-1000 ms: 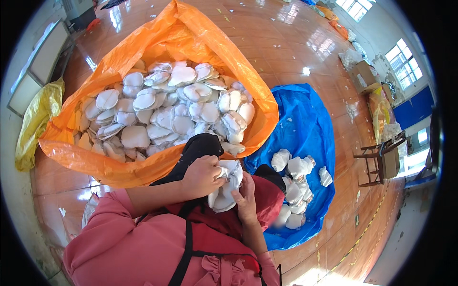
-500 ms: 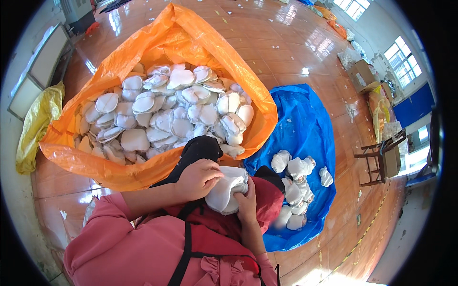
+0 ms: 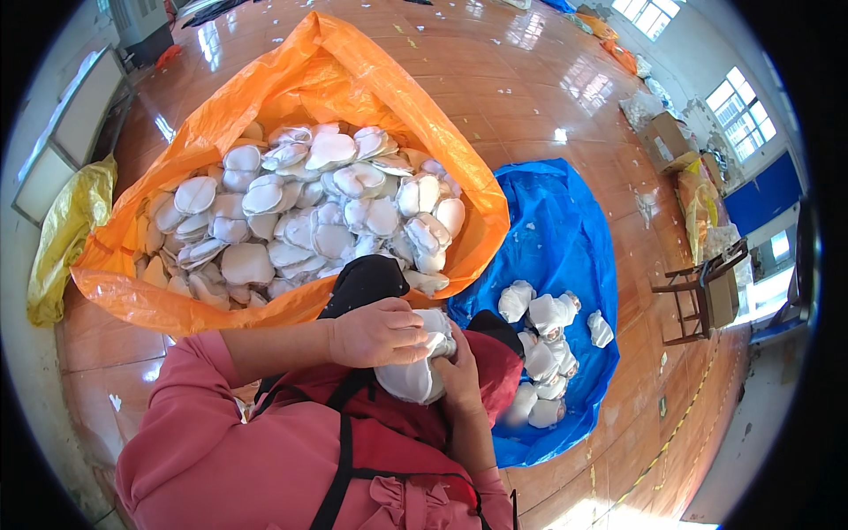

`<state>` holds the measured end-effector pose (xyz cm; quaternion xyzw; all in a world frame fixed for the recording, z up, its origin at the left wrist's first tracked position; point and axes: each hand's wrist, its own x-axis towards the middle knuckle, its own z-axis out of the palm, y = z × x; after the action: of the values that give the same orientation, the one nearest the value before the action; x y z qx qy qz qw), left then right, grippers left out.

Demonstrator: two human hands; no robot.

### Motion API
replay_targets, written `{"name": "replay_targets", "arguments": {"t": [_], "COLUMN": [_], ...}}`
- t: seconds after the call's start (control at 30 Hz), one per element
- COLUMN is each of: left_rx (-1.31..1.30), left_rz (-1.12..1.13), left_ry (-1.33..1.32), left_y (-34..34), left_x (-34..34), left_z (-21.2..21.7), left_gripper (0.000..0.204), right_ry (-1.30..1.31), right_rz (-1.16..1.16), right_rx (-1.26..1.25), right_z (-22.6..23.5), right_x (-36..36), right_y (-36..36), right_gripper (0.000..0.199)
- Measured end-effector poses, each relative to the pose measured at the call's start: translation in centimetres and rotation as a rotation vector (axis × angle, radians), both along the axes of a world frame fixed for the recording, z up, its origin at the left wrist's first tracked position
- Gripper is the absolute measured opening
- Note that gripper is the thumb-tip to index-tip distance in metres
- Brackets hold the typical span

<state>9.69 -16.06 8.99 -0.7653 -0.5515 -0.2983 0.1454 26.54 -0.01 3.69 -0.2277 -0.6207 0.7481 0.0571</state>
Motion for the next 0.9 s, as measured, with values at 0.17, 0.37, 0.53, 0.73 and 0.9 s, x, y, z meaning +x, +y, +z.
{"name": "replay_targets", "arguments": {"t": [0.17, 0.37, 0.53, 0.73, 0.9], "left_rx": [-0.036, -0.007, -0.042, -0.047, -0.042], "left_rz": [-0.074, -0.098, -0.081, -0.071, -0.071], "left_ry": [0.032, 0.02, 0.037, 0.156, 0.185], "left_y": [-0.1, -1.1, -1.7, -1.2, -0.6], "left_x": [-0.3, -0.4, -1.0, -1.3, -1.4], "left_z": [0.5, -0.9, -1.1, -0.6, -1.2], "left_gripper": [0.016, 0.014, 0.015, 0.011, 0.008], "right_ry": [0.081, 0.111, 0.313, -0.022, -0.04], "right_rz": [0.166, 0.117, -0.13, 0.207, 0.199], "right_rx": [0.006, 0.006, 0.424, 0.292, 0.31], "right_z": [-0.8, -2.6, -3.3, 0.7, 0.9], "right_x": [0.0, -0.5, -0.4, -0.1, -0.9], "right_y": [0.7, -0.2, -0.7, -0.4, -0.7], "right_gripper": [0.072, 0.063, 0.033, 0.019, 0.018]}}
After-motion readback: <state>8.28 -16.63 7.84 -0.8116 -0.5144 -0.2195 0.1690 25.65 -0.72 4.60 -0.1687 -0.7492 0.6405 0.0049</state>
